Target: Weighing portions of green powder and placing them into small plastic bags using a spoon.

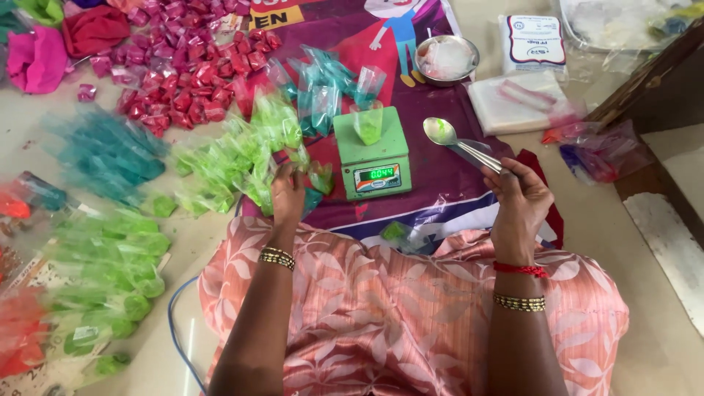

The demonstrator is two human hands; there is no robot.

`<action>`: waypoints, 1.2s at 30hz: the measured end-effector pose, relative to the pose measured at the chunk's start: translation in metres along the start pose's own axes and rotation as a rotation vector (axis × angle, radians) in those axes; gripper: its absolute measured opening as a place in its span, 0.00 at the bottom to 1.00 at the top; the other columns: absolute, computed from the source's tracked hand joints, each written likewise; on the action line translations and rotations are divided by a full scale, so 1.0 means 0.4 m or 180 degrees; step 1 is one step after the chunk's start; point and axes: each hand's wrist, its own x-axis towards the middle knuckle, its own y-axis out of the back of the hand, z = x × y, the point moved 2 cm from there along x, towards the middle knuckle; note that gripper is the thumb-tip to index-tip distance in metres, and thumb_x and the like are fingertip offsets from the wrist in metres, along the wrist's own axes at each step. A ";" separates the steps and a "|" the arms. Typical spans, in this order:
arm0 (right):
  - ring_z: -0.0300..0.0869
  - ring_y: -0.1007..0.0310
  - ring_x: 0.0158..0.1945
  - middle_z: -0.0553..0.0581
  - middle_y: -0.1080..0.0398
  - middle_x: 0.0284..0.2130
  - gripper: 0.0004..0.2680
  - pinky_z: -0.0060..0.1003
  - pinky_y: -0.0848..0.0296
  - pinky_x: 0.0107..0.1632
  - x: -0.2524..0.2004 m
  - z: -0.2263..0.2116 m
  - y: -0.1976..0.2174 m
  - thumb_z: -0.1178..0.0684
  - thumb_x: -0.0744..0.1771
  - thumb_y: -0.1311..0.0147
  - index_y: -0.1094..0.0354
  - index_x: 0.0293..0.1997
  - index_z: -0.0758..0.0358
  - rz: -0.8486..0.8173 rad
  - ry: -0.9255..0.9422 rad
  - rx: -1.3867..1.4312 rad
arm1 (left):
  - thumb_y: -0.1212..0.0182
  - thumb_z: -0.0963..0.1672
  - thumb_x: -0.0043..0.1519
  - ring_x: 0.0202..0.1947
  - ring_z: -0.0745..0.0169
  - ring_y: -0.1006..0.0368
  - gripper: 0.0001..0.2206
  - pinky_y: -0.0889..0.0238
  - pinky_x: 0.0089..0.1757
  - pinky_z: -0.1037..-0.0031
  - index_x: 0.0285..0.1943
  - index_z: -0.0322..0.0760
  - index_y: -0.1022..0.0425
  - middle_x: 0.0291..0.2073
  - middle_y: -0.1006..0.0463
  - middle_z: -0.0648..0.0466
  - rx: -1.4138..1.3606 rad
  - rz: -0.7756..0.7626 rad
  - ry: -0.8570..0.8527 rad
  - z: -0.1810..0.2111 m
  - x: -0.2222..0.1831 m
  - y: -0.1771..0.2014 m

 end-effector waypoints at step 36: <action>0.58 0.23 0.45 0.64 0.24 0.41 0.12 0.51 0.24 0.44 0.201 0.156 -0.451 0.68 0.66 0.49 0.29 0.53 0.65 -0.2199 0.2358 -0.3337 | 0.39 0.41 0.64 0.45 0.34 0.22 0.14 0.28 0.44 0.56 0.57 0.30 0.27 0.49 0.21 0.35 -0.0966 -0.0425 0.0236 0.028 0.018 -0.332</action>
